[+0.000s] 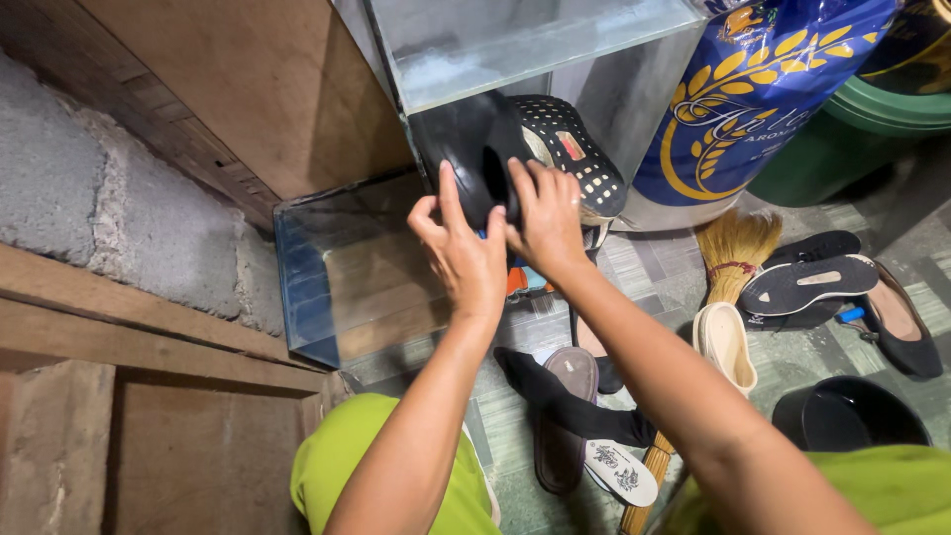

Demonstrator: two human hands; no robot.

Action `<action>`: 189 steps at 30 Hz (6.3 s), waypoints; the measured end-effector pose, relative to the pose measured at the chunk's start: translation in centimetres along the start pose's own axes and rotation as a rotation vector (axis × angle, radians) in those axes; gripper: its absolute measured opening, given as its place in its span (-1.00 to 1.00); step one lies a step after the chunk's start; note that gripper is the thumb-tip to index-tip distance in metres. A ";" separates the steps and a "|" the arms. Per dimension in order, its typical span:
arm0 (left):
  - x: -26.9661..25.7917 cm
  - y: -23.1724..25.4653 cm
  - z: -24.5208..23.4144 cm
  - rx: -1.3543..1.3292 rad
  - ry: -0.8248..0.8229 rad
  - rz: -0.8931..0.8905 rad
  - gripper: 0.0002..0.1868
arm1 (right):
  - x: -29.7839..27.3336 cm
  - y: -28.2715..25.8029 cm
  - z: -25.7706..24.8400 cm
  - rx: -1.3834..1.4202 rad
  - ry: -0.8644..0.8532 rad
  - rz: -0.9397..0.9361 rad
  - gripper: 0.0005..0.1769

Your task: The person sits on the floor and wipes several pairs of shoes with a black cloth. They clean a black slip-on shoe, a black sneaker, and a black-and-white sneaker, then place them on a glass shelf.

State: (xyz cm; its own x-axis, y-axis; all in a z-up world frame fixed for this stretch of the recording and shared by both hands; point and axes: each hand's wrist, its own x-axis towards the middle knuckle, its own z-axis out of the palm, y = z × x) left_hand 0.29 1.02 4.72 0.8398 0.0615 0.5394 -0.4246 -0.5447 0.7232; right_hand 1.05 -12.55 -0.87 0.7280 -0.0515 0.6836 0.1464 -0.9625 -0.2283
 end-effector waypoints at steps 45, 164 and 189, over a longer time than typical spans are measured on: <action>2.1 1.8 1.3 0.222 -0.029 0.240 -0.38 | 1.1 3.1 -7.3 0.999 0.156 0.538 -0.13; -6.1 -7.8 10.4 -0.755 0.068 -0.672 -0.32 | -0.8 5.1 -10.3 0.965 0.342 0.508 -0.16; -2.6 -6.0 5.4 -1.362 -0.191 -1.194 -0.31 | 5.6 -0.8 -2.5 0.951 -0.296 0.721 0.09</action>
State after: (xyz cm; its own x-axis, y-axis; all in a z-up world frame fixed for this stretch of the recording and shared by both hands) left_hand 2.50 -0.42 -3.35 0.8471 -0.2766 -0.4538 0.4992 0.7070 0.5010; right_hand 3.34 -12.72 4.83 0.9502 -0.3094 0.0362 -0.0127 -0.1548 -0.9879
